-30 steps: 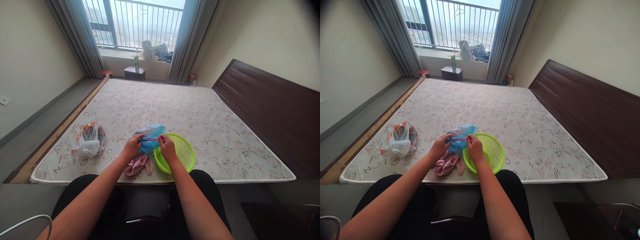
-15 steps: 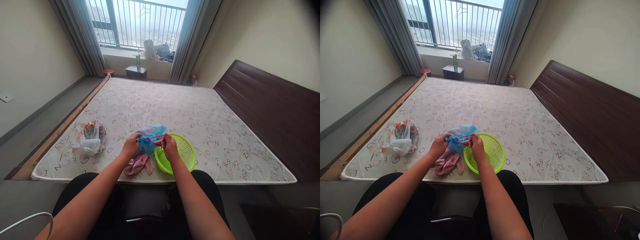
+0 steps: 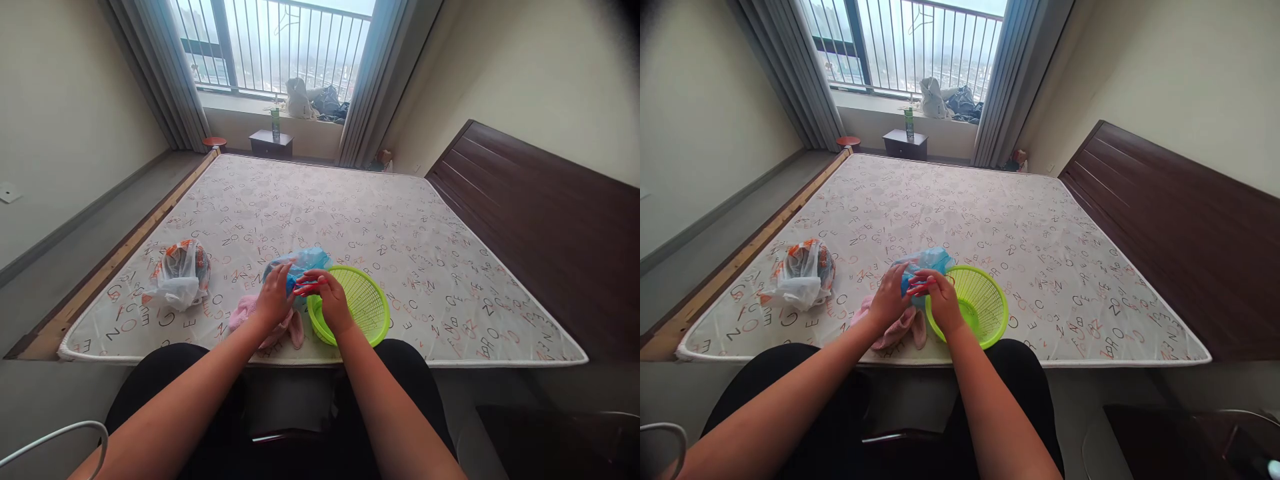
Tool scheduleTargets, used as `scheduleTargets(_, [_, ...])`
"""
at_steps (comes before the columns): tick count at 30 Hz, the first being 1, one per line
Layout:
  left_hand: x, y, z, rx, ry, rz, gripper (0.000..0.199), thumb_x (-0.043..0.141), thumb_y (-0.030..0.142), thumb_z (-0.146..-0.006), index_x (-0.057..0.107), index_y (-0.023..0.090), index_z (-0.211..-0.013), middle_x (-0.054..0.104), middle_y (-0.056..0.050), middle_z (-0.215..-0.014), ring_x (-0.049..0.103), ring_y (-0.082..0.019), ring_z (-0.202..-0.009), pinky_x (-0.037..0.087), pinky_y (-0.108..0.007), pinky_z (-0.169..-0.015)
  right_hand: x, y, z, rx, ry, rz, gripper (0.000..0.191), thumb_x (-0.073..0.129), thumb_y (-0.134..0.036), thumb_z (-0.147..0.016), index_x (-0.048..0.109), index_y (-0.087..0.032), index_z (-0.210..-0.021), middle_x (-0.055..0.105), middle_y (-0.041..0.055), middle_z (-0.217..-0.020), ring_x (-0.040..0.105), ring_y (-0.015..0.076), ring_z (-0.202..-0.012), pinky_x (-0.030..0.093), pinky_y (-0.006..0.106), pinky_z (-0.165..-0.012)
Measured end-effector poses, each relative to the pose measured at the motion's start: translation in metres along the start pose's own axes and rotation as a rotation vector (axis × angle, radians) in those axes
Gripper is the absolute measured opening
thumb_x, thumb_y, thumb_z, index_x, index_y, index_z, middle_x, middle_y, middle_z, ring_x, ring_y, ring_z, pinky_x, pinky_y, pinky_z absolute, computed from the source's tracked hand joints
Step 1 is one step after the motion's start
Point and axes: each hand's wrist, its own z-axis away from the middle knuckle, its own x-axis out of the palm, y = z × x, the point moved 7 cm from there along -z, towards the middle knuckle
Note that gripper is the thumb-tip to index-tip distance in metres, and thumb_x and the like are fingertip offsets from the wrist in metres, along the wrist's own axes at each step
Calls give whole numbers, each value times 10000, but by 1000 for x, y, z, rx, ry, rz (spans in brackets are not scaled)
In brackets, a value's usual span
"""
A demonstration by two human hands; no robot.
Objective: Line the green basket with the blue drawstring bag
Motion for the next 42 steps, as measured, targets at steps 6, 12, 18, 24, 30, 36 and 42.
scheduleTargets(6, [1, -39, -19, -250, -108, 209, 275, 488, 365, -960, 698, 196, -1014, 733, -51, -928, 664, -210, -830, 509, -311, -742, -2, 8, -6, -128, -105, 385, 471, 524, -226, -859, 611, -274, -1320, 614, 67, -1384, 561, 235, -1300, 497, 406, -1040])
scheduleTargets(12, [1, -1, -12, 49, -219, 254, 259, 531, 369, -941, 683, 198, -820, 682, -23, -810, 588, -163, -744, 481, -277, -728, -6, 36, -15, -141, -75, 656, 728, 611, -248, -862, 359, -288, -1544, 531, 87, -1467, 535, 235, -1302, 435, 422, -1098])
scheduleTargets(18, [-5, -4, -12, 51, -207, 116, 170, 542, 247, -869, 708, 220, -900, 699, -47, -904, 623, -201, -857, 495, -311, -806, -11, 40, -17, -84, -49, 785, 228, 624, -283, -884, 705, -245, -1094, 721, 59, -1033, 648, 217, -953, 487, 349, -907])
scheduleTargets(24, [-29, -35, -24, -234, -6, 113, 189, 535, 258, -845, 701, 216, -925, 730, -47, -929, 655, -231, -903, 499, -334, -839, -30, 28, -18, -78, 156, 825, 216, 535, -349, -938, 674, -230, -824, 678, 36, -797, 584, 195, -752, 415, 287, -721])
scheduleTargets(30, [-54, -55, -23, -366, 304, 153, 381, 488, 118, -775, 607, 182, -1132, 665, -118, -1186, 633, -248, -1126, 510, -385, -963, -38, 18, -17, -152, 284, 918, 255, 454, -301, -949, 596, -215, -755, 627, 60, -825, 533, 213, -823, 399, 318, -779])
scheduleTargets(36, [-44, 33, 7, 376, 117, -30, 209, 593, 195, -797, 643, 233, -997, 662, -99, -1220, 496, -294, -1330, 366, -503, -1143, -33, 23, -17, -109, 273, 884, 338, 395, -362, -973, 465, -227, -671, 551, 20, -718, 477, 182, -719, 338, 291, -686])
scheduleTargets(42, [18, 27, 15, 337, -398, -123, 218, 483, 160, -887, 679, 193, -977, 713, -95, -965, 670, -228, -929, 527, -357, -858, -11, 33, -14, -46, 0, 726, 378, 420, -444, -958, 433, -222, -653, 471, -34, -607, 402, 135, -591, 263, 267, -589])
